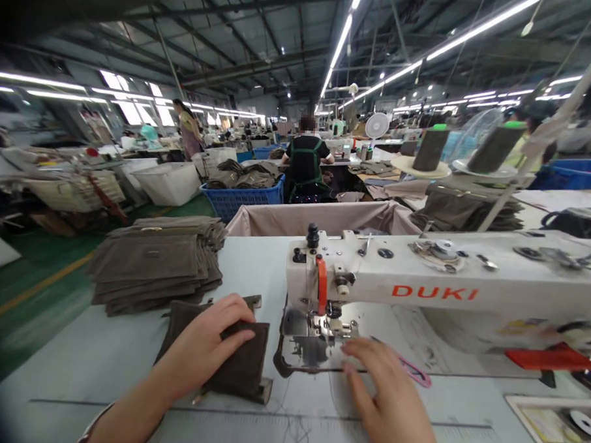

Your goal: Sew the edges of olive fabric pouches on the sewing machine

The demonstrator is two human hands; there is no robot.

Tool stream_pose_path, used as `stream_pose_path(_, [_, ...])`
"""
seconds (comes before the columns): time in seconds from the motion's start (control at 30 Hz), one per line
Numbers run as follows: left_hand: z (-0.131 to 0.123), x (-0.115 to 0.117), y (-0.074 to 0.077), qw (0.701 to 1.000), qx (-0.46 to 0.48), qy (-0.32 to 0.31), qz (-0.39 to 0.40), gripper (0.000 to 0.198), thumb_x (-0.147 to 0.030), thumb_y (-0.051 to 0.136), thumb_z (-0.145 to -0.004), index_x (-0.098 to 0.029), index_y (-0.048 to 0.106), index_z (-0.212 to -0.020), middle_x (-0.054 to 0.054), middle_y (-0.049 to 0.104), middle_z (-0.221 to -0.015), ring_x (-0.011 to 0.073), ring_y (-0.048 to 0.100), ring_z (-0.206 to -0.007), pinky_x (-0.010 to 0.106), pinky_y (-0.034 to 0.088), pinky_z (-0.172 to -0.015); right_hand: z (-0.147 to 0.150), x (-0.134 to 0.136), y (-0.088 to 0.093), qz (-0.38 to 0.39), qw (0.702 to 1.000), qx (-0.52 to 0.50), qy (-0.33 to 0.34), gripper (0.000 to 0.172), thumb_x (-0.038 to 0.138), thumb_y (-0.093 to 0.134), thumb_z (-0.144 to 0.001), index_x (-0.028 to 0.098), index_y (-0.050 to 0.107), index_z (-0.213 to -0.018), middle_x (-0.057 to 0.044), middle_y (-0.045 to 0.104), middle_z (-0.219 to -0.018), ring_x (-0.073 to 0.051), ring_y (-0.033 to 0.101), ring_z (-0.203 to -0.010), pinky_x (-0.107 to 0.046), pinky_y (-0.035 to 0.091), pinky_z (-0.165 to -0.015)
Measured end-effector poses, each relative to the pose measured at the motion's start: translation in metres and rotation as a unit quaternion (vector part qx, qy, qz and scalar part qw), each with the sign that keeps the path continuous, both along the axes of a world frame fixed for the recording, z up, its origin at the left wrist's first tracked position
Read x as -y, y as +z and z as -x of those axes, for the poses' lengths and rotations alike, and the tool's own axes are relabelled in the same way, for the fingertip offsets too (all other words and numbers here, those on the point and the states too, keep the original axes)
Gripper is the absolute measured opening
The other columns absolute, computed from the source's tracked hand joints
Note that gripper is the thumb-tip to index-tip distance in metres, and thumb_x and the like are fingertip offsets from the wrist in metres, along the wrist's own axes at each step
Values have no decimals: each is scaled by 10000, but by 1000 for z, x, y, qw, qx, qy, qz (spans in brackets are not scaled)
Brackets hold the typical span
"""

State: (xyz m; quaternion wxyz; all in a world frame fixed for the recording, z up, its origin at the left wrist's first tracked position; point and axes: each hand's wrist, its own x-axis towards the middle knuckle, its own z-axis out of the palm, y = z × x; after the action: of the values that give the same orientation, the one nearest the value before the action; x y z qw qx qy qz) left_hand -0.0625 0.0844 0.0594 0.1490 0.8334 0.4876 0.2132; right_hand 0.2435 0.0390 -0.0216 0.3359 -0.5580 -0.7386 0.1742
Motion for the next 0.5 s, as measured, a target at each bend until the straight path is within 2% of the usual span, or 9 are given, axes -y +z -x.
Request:
stream_pose_path(0.1, [5, 15, 28, 996, 80, 5, 45, 49, -175, 572, -907, -219, 593, -903, -4, 591, -926, 167, 557, -907, 268, 414, -821, 54, 10, 22, 58, 982, -108, 144, 332, 371, 509, -951, 321, 531, -1278, -41, 540, -1323, -216, 480, -1219, -356, 451, -967])
stream_pose_path(0.17, [6, 24, 40, 993, 97, 28, 57, 80, -243, 534, -939, -221, 596, -893, -13, 600, -884, 163, 560, -862, 259, 403, -781, 81, 12, 32, 76, 964, -165, 193, 471, 377, 606, -898, 322, 477, -1347, -52, 541, -1313, -224, 505, -1179, -353, 463, -943])
stream_pose_path(0.23, [6, 30, 47, 991, 108, 59, 61, 134, -292, 504, -956, -219, 593, -887, -21, 608, -839, 159, 560, -805, 252, 393, -739, 98, 11, 37, 93, 946, -214, 224, 503, 359, 684, -836, 295, 521, -1308, -61, 588, -1218, -228, 545, -1098, -354, 464, -921])
stream_pose_path(0.33, [6, 38, 55, 987, 120, 90, 61, 157, -315, 497, -957, -217, 593, -881, -33, 614, -795, 150, 556, -751, 241, 382, -700, 107, 11, 40, 111, 922, -262, 263, 264, 316, 651, -847, 241, 633, -1100, -55, 635, -1043, -217, 575, -992, -333, 458, -877])
stream_pose_path(0.4, [4, 40, 59, 986, 123, 97, 64, 165, -322, 504, -952, -216, 597, -867, -38, 612, -776, 147, 553, -734, 238, 377, -683, 107, 14, 39, 134, 916, -274, 263, 136, 312, 600, -873, 219, 649, -959, -43, 634, -942, -201, 581, -918, -306, 453, -824])
stream_pose_path(0.5, [-4, 36, 53, 984, 125, 99, 81, 159, -310, 522, -938, -212, 604, -843, -40, 613, -756, 147, 551, -718, 239, 372, -669, 104, 23, 27, 224, 901, -303, 215, 167, 365, 601, -862, 199, 621, -853, -15, 606, -809, -166, 567, -779, -257, 438, -708])
